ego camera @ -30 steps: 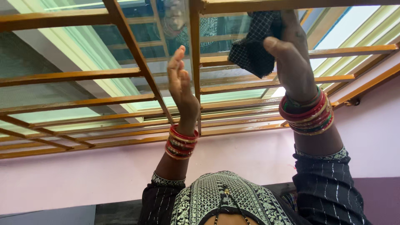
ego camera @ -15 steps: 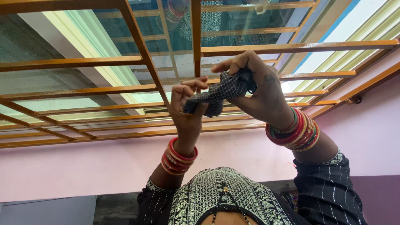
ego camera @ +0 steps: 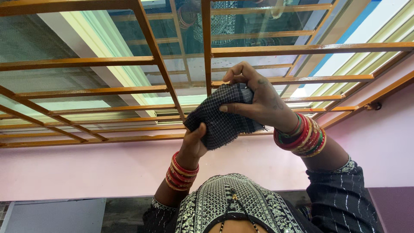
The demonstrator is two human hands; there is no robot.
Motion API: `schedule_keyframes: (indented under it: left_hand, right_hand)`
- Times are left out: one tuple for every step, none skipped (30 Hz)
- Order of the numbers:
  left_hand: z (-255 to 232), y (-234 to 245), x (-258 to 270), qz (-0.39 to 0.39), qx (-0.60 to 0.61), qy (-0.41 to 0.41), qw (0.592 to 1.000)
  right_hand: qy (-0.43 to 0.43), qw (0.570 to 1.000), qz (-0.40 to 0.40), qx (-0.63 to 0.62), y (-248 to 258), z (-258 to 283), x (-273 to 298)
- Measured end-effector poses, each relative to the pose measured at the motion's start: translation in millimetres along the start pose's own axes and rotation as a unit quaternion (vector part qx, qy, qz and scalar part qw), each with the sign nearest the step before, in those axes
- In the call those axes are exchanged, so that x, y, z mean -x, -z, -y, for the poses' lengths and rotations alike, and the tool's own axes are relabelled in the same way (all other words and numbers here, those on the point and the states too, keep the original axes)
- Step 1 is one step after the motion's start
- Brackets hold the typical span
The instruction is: The person cleans the glass and frame of a window using a cloth by hand, reaching between the metal bars.
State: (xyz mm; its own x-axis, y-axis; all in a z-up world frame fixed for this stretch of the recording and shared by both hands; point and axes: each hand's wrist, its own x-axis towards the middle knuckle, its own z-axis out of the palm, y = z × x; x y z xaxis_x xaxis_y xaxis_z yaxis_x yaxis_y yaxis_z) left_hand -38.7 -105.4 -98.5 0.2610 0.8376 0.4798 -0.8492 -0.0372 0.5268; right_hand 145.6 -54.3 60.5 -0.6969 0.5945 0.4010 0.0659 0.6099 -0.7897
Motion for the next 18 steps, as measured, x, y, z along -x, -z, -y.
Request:
schedule_keyframes:
  left_hand:
    - [-3,1,1,0.006,0.064,-0.002,0.998]
    - [-5,2,2,0.012,0.129,-0.003,0.992]
    - [-3,1,2,0.012,0.129,-0.005,0.992]
    - [2,0,3,0.033,0.142,-0.026,0.989]
    - [6,-1,3,0.055,0.155,-0.047,0.985]
    - [9,-1,3,0.055,0.154,-0.049,0.985]
    - [12,-1,4,0.01,0.127,-0.045,0.991]
    - [14,-1,4,-0.035,0.099,-0.041,0.994]
    - [12,-1,3,-0.035,0.099,-0.041,0.994]
    - [9,1,2,-0.084,0.036,-0.098,0.991]
    - [6,4,-1,-0.132,-0.027,-0.155,0.979]
    - [4,9,-7,-0.133,-0.026,-0.154,0.979]
    - [0,15,-15,-0.146,-0.075,-0.221,0.961]
    - [-2,20,-21,-0.159,-0.124,-0.285,0.937]
    - [-1,22,-25,-0.16,-0.124,-0.287,0.936]
    - [2,24,-30,-0.172,-0.13,-0.299,0.929]
    - [6,26,-39,-0.183,-0.135,-0.312,0.923]
    - [12,28,-50,-0.182,-0.135,-0.315,0.922]
  right_hand:
    - [-0.013,0.999,-0.031,0.02,-1,-1,1]
    - [-0.013,0.999,-0.03,0.02,-2,-3,2]
    - [-0.004,0.999,-0.037,0.026,-4,-5,3]
    - [0.005,0.998,-0.045,0.032,-5,-7,2]
    - [0.006,0.999,-0.043,0.032,-6,-10,1]
    - [0.026,0.997,-0.043,0.059,-7,-13,-1]
    - [0.045,0.994,-0.042,0.085,-8,-16,-1]
    - [0.045,0.995,-0.041,0.084,-8,-18,-1]
    - [0.055,0.992,-0.049,0.107,-7,-20,-2]
    - [0.064,0.988,-0.056,0.129,-5,-22,-3]
    - [0.063,0.988,-0.055,0.129,-3,-26,-4]
    - [0.028,0.991,-0.075,0.105,1,-30,-6]
    - [-0.006,0.992,-0.093,0.081,4,-34,-8]
    - [-0.006,0.992,-0.092,0.081,8,-37,-8]
    - [-0.03,0.985,-0.134,0.101,12,-40,-8]
    - [-0.055,0.975,-0.176,0.121,16,-42,-7]
    - [-0.052,0.976,-0.174,0.122,21,-43,-6]
    - [0.006,0.955,-0.202,0.219,25,-45,-4]
